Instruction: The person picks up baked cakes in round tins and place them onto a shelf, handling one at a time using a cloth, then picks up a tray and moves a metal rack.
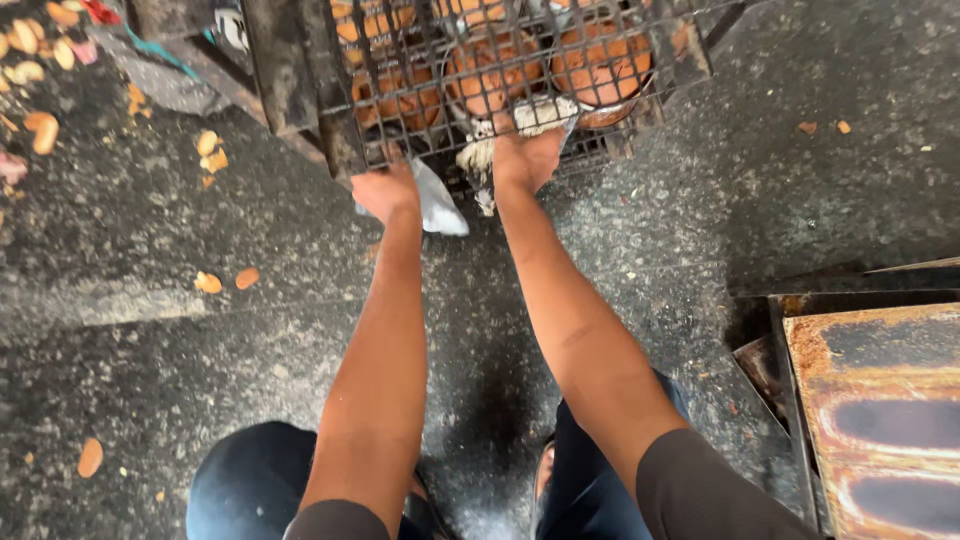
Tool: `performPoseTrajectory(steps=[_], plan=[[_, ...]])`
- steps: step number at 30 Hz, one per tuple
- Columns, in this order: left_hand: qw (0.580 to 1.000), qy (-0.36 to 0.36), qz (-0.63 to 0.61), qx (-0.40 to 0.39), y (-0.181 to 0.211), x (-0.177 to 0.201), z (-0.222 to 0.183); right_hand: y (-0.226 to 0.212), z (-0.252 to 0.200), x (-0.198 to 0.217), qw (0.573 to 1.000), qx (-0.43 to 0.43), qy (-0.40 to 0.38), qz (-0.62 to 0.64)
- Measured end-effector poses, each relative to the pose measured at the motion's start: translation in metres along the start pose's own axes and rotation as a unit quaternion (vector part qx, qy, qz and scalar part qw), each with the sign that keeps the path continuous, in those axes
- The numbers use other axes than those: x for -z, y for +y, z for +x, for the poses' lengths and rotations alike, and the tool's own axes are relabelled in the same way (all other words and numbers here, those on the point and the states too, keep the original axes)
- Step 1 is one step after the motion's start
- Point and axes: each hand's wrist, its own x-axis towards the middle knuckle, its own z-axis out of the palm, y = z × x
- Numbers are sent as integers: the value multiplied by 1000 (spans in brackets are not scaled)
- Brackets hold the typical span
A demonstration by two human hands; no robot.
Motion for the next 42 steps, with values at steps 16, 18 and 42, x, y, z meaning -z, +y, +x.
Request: performPoseTrajectory(steps=[16, 18, 42], plan=[[991, -54, -67, 104, 20, 95, -73, 33, -5, 57, 998, 52, 23, 25], [983, -112, -52, 137, 19, 107, -81, 42, -17, 77, 999, 8, 25, -34], [954, -281, 0, 104, -25, 110, -49, 35, -20, 92, 997, -37, 8, 73]])
